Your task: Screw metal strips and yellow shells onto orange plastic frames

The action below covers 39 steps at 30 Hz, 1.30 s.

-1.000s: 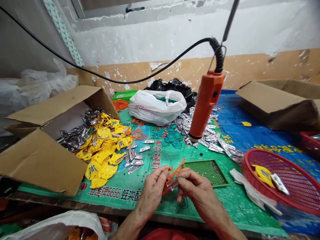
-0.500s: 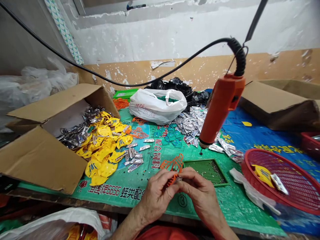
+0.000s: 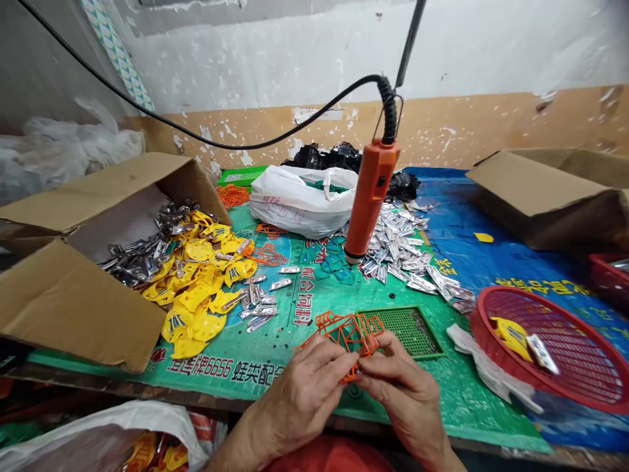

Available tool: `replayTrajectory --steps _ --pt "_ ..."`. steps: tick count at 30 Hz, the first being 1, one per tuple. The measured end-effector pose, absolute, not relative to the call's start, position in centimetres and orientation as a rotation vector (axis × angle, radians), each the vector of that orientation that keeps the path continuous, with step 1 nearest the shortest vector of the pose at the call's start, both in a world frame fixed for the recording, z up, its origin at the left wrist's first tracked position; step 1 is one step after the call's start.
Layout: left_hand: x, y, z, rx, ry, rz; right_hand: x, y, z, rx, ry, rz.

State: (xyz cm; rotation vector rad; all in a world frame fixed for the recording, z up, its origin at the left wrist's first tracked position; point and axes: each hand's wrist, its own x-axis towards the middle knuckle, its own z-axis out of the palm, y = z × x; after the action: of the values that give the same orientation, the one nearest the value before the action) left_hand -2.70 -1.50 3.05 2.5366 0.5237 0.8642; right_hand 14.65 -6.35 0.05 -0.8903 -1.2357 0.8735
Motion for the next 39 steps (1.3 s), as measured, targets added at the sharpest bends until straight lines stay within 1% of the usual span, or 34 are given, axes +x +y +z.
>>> replayTrajectory --steps 7,15,22,28,30,33,35,37,39 --pt "-2.6 -2.2 4.0 2.633 0.490 0.799 14.7 -7.3 -0.5 -0.856 -1.248 0.740" --pt "-2.8 -2.9 4.3 2.700 0.486 0.751 14.2 -7.8 0.7 -0.877 -1.314 0.571" --pt "-2.6 -2.8 4.3 2.671 0.479 0.786 14.2 -7.8 1.2 -0.912 -1.345 0.530" --pt "-2.5 -2.7 4.5 2.706 0.522 0.741 14.5 -7.7 0.7 -0.956 -1.412 0.510" --pt "-2.5 -2.6 4.5 2.721 0.543 0.718 14.7 -7.8 0.4 -1.060 -1.512 0.376" --pt "-2.3 -2.5 4.3 2.734 0.587 0.691 15.0 -8.2 0.1 -1.257 -1.696 -0.065" --pt "-2.1 -2.5 4.0 2.743 0.616 0.689 15.1 -8.3 0.3 -1.303 -1.787 -0.273" --pt "-1.9 -2.6 3.7 2.754 0.633 0.702 15.3 -8.3 0.6 -1.269 -1.853 -0.280" --pt "-1.9 -2.7 3.4 2.732 0.670 0.742 15.4 -8.1 0.9 -1.223 -1.867 -0.177"
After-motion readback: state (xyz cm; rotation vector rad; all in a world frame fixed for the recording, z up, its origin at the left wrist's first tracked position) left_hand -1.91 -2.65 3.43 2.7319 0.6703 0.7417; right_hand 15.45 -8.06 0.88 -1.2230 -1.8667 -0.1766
